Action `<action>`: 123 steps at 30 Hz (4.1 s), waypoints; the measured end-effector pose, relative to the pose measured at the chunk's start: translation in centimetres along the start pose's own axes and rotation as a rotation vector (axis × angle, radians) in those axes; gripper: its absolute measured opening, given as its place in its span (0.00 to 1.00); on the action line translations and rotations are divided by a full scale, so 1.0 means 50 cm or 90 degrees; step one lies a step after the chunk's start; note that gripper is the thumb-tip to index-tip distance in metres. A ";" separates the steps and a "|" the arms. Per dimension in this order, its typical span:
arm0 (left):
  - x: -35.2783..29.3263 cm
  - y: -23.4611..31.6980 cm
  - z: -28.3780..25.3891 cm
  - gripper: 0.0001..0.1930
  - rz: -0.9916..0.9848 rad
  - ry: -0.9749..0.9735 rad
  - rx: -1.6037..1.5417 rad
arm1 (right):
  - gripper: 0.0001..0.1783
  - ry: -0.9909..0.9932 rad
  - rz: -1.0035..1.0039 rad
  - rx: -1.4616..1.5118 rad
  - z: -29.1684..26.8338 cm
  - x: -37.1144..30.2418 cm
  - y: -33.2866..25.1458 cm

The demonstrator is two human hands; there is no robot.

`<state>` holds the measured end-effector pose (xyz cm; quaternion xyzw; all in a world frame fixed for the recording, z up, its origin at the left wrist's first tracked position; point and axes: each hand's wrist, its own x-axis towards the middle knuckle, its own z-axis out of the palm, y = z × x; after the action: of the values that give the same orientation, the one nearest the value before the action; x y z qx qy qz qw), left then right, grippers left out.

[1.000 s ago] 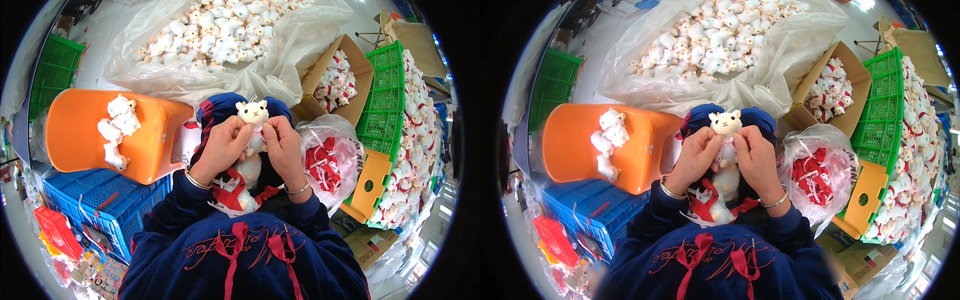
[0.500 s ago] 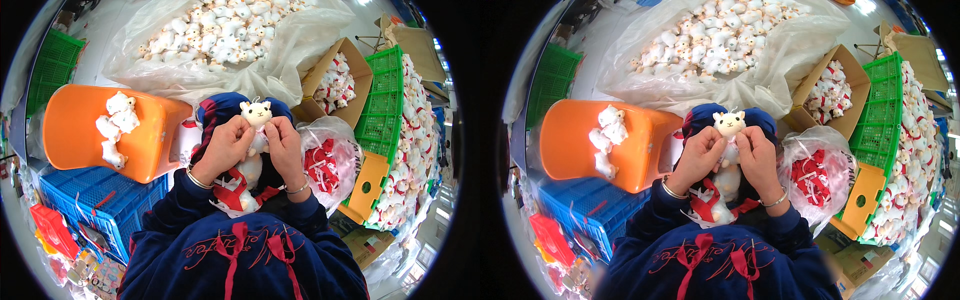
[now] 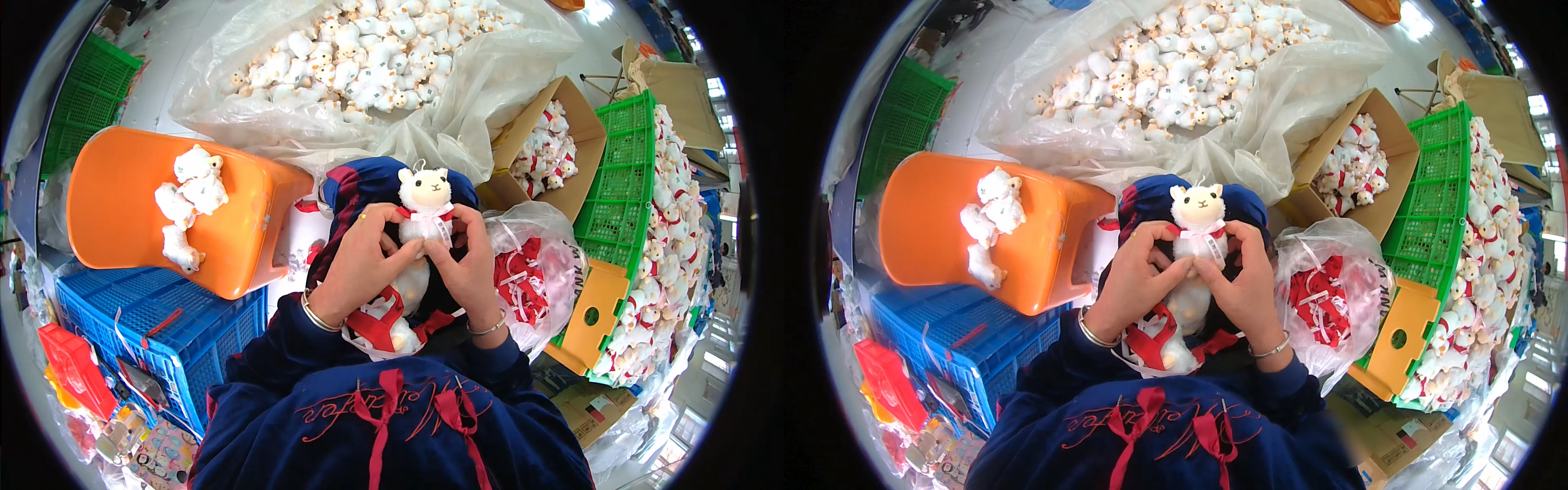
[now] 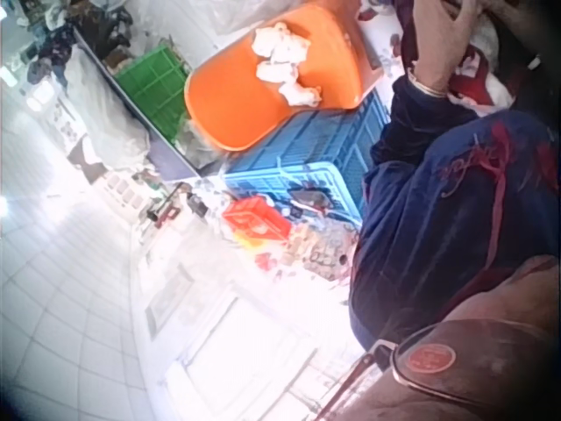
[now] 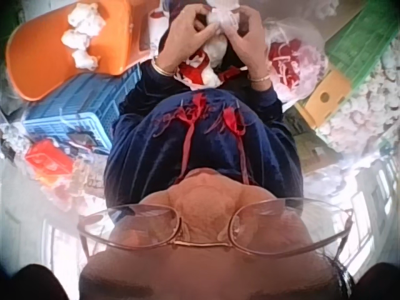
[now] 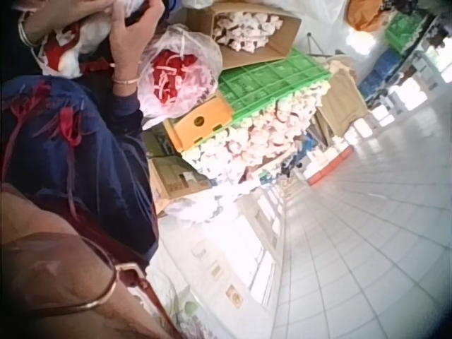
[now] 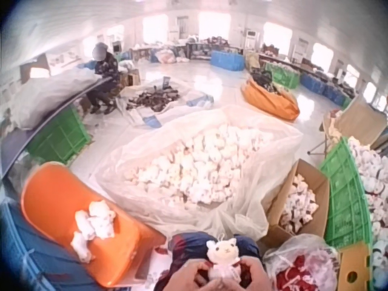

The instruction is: The person ties pink ribbons around the necks of small white plush toys and places the finished items into a green crate. The workspace includes large bags of unfinished toys and several crates of completed units.

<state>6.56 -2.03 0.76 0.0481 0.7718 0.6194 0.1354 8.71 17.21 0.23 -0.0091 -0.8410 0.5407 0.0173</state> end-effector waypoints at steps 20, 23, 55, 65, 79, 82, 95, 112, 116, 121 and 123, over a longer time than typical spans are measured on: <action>-0.010 0.012 0.034 0.18 0.114 -0.005 -0.226 | 0.29 0.010 -0.038 0.412 0.011 -0.032 0.006; -0.008 0.019 0.039 0.20 0.118 -0.061 -0.270 | 0.30 0.078 -0.110 0.399 0.008 -0.031 0.006; 0.052 0.069 0.041 0.08 0.121 0.004 -0.187 | 0.27 0.062 -0.205 0.361 -0.004 -0.044 0.064; 0.049 0.120 0.018 0.18 0.049 -0.156 0.005 | 0.21 0.078 -0.223 0.311 0.004 -0.048 0.054; 0.039 0.075 -0.004 0.25 0.077 -0.187 -0.111 | 0.24 0.023 -0.208 0.331 -0.002 -0.040 0.047; 0.034 0.085 0.000 0.26 0.066 -0.181 -0.122 | 0.26 0.006 -0.196 0.354 -0.002 -0.038 0.052; 0.034 0.088 0.025 0.25 -0.056 -0.183 -0.185 | 0.25 0.015 -0.155 0.417 -0.011 -0.037 0.053; 0.020 -0.020 -0.022 0.16 -0.089 -0.172 -0.171 | 0.07 0.301 0.102 0.032 -0.379 -0.039 0.206; 0.032 -0.008 -0.024 0.14 -0.118 -0.154 -0.171 | 0.07 0.033 0.141 0.079 -0.245 -0.094 0.163; 0.028 -0.009 -0.036 0.11 -0.091 -0.125 -0.139 | 0.05 -0.105 0.078 0.094 -0.171 -0.122 0.093; 0.016 -0.001 -0.048 0.10 -0.093 -0.113 -0.099 | 0.05 -0.146 0.018 0.084 -0.154 -0.123 0.048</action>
<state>5.16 -4.11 1.04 0.0355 0.7076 0.6594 0.2515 15.17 24.97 1.11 0.0422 -0.7998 0.5927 -0.0857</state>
